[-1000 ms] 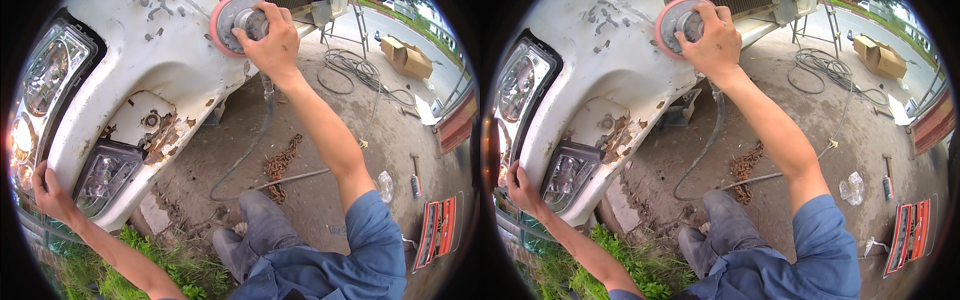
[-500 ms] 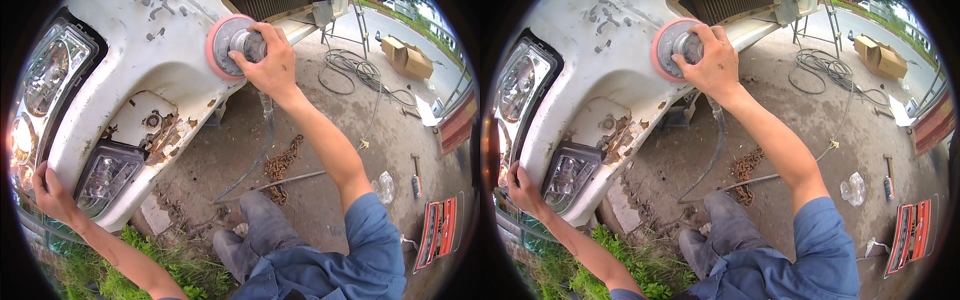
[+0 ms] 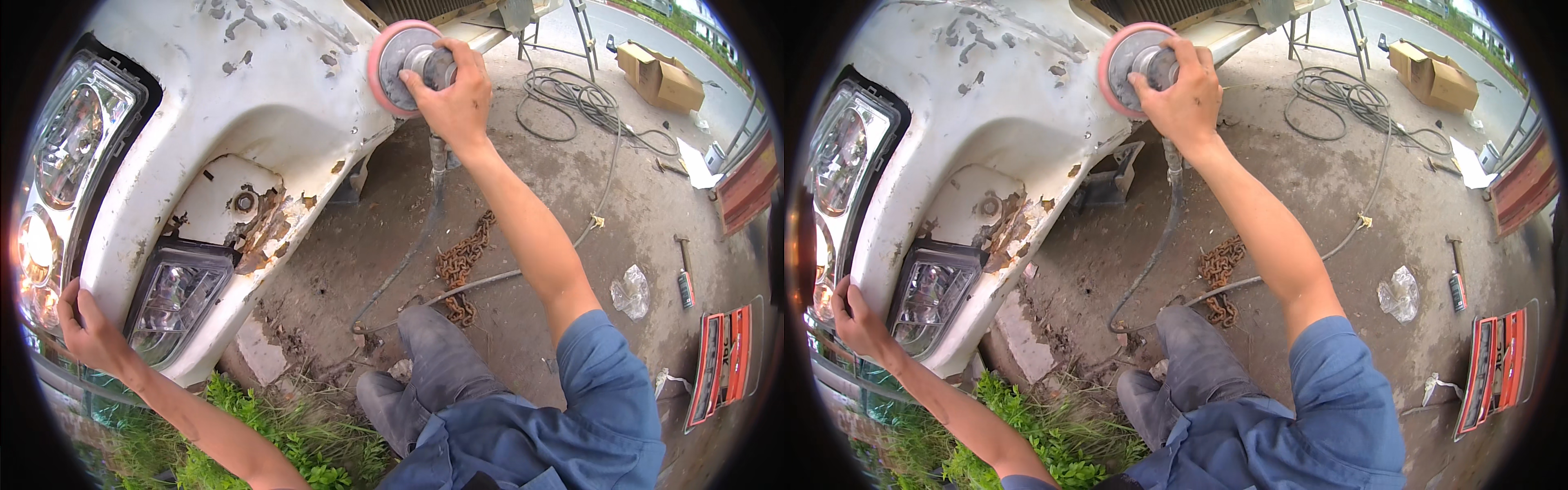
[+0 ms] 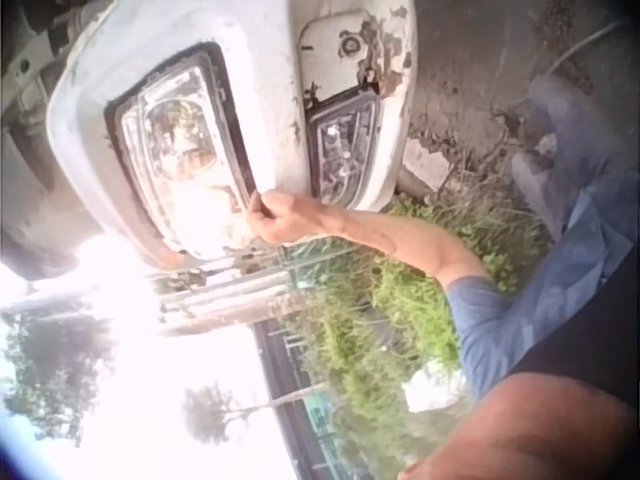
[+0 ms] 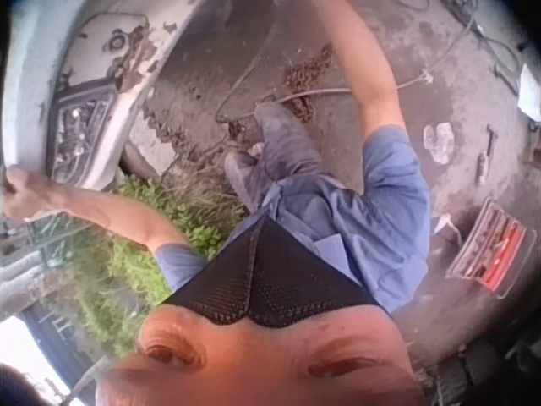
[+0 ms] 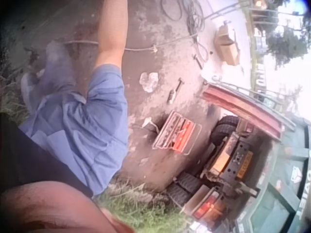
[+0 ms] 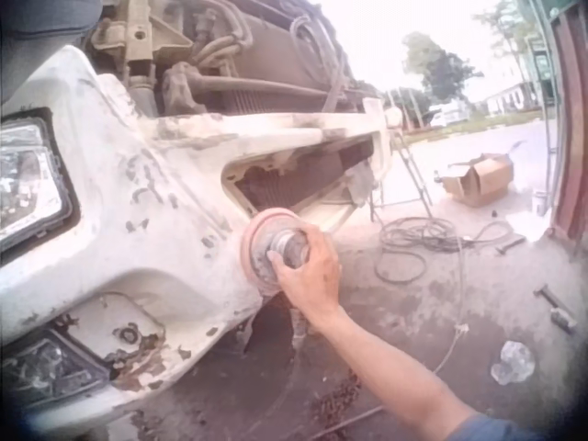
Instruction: The person applies a sanding disc to a handheld power sander and then sands the damaged surface of a white truck bumper.
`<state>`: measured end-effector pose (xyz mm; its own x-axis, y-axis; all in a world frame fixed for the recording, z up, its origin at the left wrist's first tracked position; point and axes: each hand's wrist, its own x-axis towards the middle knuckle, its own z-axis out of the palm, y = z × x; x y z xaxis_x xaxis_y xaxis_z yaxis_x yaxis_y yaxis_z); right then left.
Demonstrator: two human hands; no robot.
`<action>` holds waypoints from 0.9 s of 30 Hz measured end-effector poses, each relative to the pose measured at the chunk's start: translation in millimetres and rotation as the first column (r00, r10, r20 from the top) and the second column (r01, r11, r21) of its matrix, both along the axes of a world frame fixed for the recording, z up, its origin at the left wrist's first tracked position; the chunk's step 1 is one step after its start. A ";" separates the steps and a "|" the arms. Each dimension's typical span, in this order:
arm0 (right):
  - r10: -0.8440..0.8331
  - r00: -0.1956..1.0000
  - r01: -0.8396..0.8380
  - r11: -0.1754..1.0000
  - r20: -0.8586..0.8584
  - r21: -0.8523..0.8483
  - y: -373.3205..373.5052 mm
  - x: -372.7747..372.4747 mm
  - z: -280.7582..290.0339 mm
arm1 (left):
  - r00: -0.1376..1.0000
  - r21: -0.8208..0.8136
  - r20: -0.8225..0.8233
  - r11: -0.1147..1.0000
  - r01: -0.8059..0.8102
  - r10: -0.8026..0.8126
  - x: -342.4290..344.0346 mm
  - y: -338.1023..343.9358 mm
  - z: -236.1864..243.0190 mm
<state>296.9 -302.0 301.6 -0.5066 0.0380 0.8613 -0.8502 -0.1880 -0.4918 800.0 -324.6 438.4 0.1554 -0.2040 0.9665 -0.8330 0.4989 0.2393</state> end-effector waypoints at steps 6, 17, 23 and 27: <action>0.214 0.947 -0.201 0.976 -0.239 0.077 2.9 49.9 -29.0 | 0.999 -0.014 -0.011 0.999 -0.044 0.043 14.7 0.6 -0.2; 0.094 0.980 -0.098 0.995 -0.175 -0.014 2.6 54.9 -46.0 | 1.000 -0.016 -0.004 0.999 -0.029 0.029 8.2 -0.1 -3.7; 0.017 1.000 -0.017 0.999 0.015 0.032 5.9 44.0 -61.6 | 0.999 -0.012 -0.010 0.999 -0.049 0.049 10.9 -0.6 -1.9; 0.040 0.999 -0.040 0.999 0.012 -0.012 -3.3 23.3 -68.1 | 0.999 -0.019 -0.018 0.999 -0.045 0.045 11.2 -4.0 -1.9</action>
